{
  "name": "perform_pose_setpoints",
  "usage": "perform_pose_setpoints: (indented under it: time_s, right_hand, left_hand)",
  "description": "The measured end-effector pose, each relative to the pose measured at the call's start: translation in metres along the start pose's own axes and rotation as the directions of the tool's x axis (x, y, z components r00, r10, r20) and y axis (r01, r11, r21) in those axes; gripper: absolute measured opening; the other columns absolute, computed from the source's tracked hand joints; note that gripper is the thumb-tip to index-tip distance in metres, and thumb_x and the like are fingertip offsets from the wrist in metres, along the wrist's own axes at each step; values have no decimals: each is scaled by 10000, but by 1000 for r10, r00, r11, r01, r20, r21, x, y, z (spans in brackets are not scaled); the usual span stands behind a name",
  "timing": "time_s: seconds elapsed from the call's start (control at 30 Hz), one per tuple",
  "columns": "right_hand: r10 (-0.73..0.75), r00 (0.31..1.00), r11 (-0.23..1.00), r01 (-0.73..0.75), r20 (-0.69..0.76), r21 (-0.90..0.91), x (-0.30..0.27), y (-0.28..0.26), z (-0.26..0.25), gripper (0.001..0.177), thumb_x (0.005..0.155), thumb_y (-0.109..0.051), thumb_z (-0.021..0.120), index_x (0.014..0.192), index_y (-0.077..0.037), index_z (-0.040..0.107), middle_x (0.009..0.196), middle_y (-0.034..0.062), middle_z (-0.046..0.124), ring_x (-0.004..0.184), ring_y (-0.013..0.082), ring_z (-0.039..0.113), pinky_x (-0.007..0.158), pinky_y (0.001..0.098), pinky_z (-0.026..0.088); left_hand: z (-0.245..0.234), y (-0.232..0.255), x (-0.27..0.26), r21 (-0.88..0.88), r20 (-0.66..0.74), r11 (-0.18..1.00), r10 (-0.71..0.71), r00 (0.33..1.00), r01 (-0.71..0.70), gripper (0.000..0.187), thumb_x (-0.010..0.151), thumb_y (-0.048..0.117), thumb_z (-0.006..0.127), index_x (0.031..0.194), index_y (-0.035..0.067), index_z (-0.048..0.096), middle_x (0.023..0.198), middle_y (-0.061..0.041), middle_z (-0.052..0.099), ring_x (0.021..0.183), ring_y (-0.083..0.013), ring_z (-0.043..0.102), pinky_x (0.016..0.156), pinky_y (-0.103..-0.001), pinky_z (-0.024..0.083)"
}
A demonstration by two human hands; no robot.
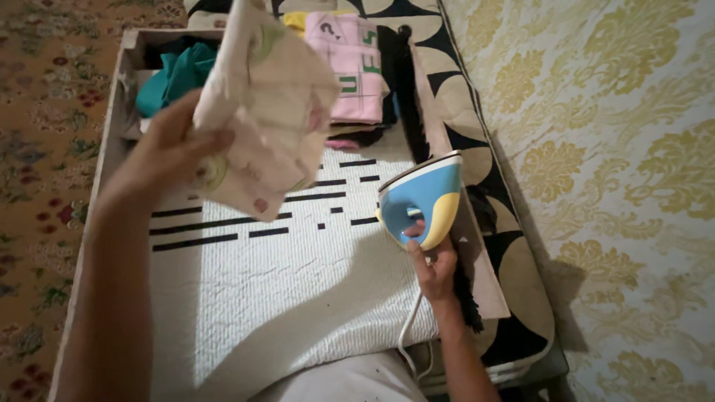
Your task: The person irons several pieces of clothing on an ironing board, including a teal garment, a patterned cloth, and a pink shirt. They use a blue and yellow iron to smooth each item, folding and adjusting them as needed before placing them aside.
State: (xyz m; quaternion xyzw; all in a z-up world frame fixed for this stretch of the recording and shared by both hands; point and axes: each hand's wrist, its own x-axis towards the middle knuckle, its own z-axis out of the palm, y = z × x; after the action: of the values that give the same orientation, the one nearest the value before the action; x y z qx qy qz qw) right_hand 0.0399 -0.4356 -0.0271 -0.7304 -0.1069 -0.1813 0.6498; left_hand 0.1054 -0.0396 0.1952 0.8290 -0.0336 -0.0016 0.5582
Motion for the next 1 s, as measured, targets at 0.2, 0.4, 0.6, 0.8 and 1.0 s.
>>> perform_pose_setpoints:
  time_s: [0.2, 0.4, 0.6, 0.8, 1.0]
  right_hand:
    - [-98, 995, 978, 99, 12, -184, 5, -12, 6, 376, 911, -73, 759, 1237, 14, 593, 1195, 106, 640, 1088, 185, 622, 969, 315, 508]
    - [56, 998, 985, -57, -13, -164, 2, -5, 5, 296, 968, -105, 702, 1223, -8, 587, 1104, 67, 688, 1027, 158, 651, 941, 294, 529]
    - [-99, 995, 985, 100, 14, -142, 3, -3, 3, 177, 1021, -31, 688, 1167, -3, 592, 1095, 87, 660, 1051, 173, 639, 998, 306, 511]
    - [188, 981, 982, -188, -45, 3, 3, -57, -7, 353, 886, -74, 750, 1198, -24, 592, 975, 49, 675, 856, 131, 639, 791, 287, 532]
    - [239, 926, 957, -275, 291, 91, -3, -106, -26, 438, 831, -61, 760, 1223, 43, 596, 1016, 79, 654, 923, 154, 626, 844, 284, 514]
  left_hand:
    - [23, -6, -47, 349, -173, 925, -95, 980, 151, 591, 1004, 95, 550, 1583, 178, 461, 1309, -131, 682, 1059, -295, 718, 898, -469, 593]
    - [96, -72, -75, 859, 19, 429, 520, 854, -280, 783, 810, -101, 606, 1551, 85, 436, 1558, -135, 492, 1380, -357, 514, 1126, -522, 466]
    - [156, -118, -114, 944, 158, 262, 171, 973, -199, 1008, 656, 48, 807, 1566, 92, 376, 1584, -204, 402, 1358, -417, 426, 1042, -561, 430]
    - [156, -121, -109, 946, 39, 313, 159, 986, -88, 734, 850, 144, 718, 1525, 103, 432, 1527, -219, 464, 1267, -379, 528, 986, -496, 471]
    - [178, -96, -101, 981, 43, 192, -105, 994, -22, 742, 875, 200, 678, 1549, 81, 393, 1510, -234, 439, 1098, -327, 556, 763, -468, 502]
